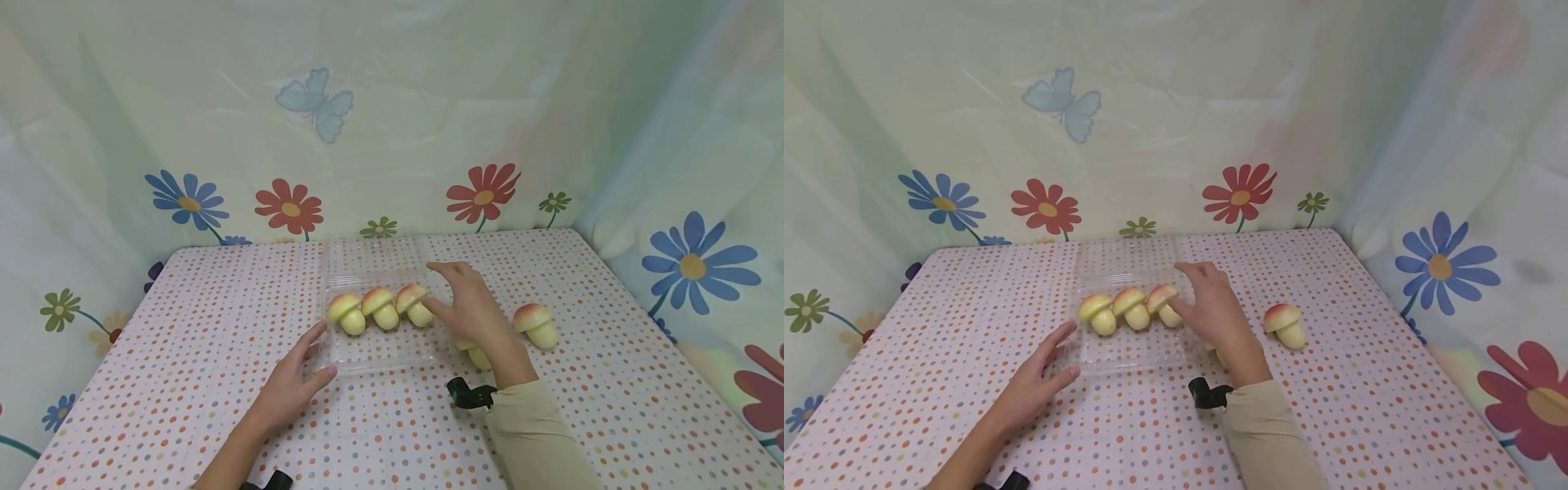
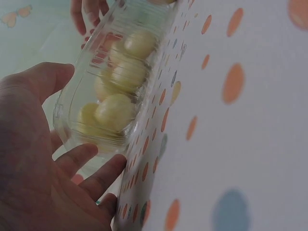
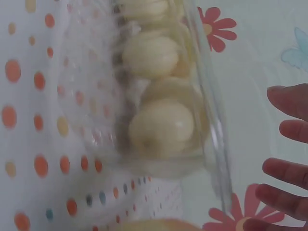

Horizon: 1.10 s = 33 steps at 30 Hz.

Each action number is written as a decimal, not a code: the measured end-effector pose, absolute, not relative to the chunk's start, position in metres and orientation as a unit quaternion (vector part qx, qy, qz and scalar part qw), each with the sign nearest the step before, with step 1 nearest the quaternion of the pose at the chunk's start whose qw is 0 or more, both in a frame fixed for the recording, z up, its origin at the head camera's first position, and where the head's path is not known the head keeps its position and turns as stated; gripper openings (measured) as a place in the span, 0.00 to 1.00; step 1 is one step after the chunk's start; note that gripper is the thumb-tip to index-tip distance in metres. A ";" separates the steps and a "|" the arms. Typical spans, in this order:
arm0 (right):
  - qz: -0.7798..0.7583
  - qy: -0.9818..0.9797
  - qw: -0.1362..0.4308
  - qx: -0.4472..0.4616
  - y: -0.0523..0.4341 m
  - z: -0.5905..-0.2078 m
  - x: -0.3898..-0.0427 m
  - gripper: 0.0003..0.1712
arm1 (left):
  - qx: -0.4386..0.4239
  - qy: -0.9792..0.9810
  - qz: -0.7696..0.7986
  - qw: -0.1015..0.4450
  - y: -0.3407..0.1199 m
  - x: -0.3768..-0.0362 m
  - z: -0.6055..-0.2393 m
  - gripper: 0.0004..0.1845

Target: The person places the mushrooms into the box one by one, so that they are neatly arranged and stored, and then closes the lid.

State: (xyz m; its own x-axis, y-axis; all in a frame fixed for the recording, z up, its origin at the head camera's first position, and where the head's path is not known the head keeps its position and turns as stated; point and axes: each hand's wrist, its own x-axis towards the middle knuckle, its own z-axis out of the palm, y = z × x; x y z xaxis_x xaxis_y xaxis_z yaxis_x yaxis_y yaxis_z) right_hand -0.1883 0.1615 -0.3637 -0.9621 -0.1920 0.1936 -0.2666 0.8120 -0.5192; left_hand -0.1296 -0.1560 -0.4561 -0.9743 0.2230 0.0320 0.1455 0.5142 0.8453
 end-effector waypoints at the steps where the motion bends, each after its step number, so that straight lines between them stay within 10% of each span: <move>1: 0.278 -0.950 0.066 0.122 0.164 -0.363 -0.187 0.36 | 0.107 0.870 0.481 0.039 -0.156 -0.129 -0.456 0.42; 33: 0.246 -0.960 -0.030 0.131 0.212 -0.362 -0.164 0.34 | 0.103 0.869 0.482 0.039 -0.156 -0.129 -0.457 0.42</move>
